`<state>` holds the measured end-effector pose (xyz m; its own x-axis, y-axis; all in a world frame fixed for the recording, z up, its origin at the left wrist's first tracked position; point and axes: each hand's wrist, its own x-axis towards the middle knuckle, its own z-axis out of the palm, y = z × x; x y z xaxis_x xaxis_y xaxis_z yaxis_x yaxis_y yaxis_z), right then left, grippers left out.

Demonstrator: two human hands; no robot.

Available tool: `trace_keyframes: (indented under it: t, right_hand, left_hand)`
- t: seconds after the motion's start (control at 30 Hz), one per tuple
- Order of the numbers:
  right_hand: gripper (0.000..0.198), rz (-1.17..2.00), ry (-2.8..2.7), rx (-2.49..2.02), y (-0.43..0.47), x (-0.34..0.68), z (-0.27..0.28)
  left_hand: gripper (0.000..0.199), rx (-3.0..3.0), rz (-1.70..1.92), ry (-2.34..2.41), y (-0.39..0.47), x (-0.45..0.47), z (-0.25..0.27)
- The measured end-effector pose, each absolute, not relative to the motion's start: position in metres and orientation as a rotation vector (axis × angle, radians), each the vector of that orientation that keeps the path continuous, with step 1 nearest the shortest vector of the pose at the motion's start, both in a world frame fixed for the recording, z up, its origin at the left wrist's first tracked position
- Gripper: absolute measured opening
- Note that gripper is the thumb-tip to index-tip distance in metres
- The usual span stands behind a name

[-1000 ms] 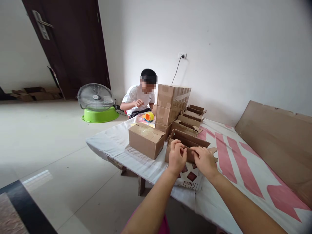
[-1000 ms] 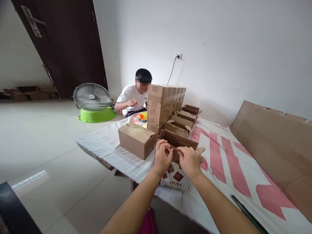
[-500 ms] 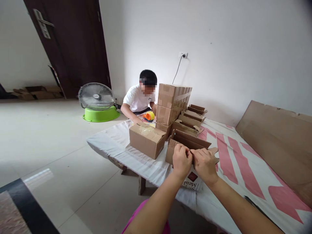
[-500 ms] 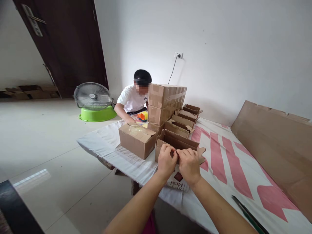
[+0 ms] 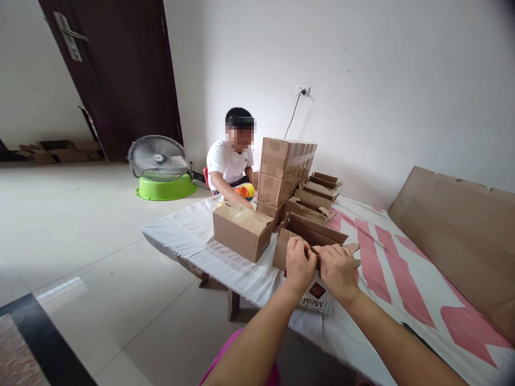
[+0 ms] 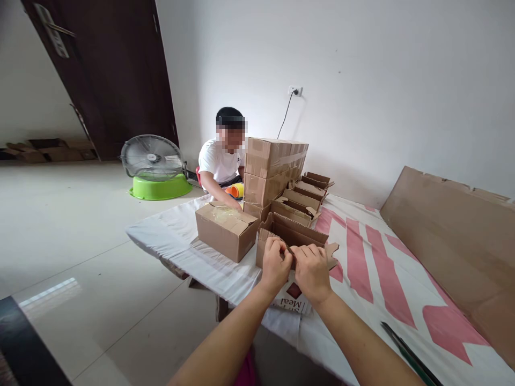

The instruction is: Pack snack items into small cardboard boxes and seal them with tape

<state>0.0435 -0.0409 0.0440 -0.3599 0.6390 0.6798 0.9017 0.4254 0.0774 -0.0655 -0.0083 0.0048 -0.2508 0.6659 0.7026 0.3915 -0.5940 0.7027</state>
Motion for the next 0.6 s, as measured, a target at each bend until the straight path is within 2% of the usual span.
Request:
trace_keyframes:
  t: [0.2,0.47,0.6]
  right_hand:
    - [0.024,-0.6,-2.104,-1.314,-0.0385,0.0447,0.0447]
    - [0.024,-0.586,-2.074,-1.33,-0.0364,0.0448,0.0448]
    - [0.025,-0.603,-2.092,-1.318,-0.0368,0.0452,0.0447]
  left_hand:
    - [0.021,1.732,1.965,1.294,-0.0084,-0.0659,0.0022]
    - [0.009,1.724,1.929,1.283,-0.0147,-0.0685,0.0055]
    - [0.015,1.735,1.917,1.326,-0.0106,-0.0687,0.0057]
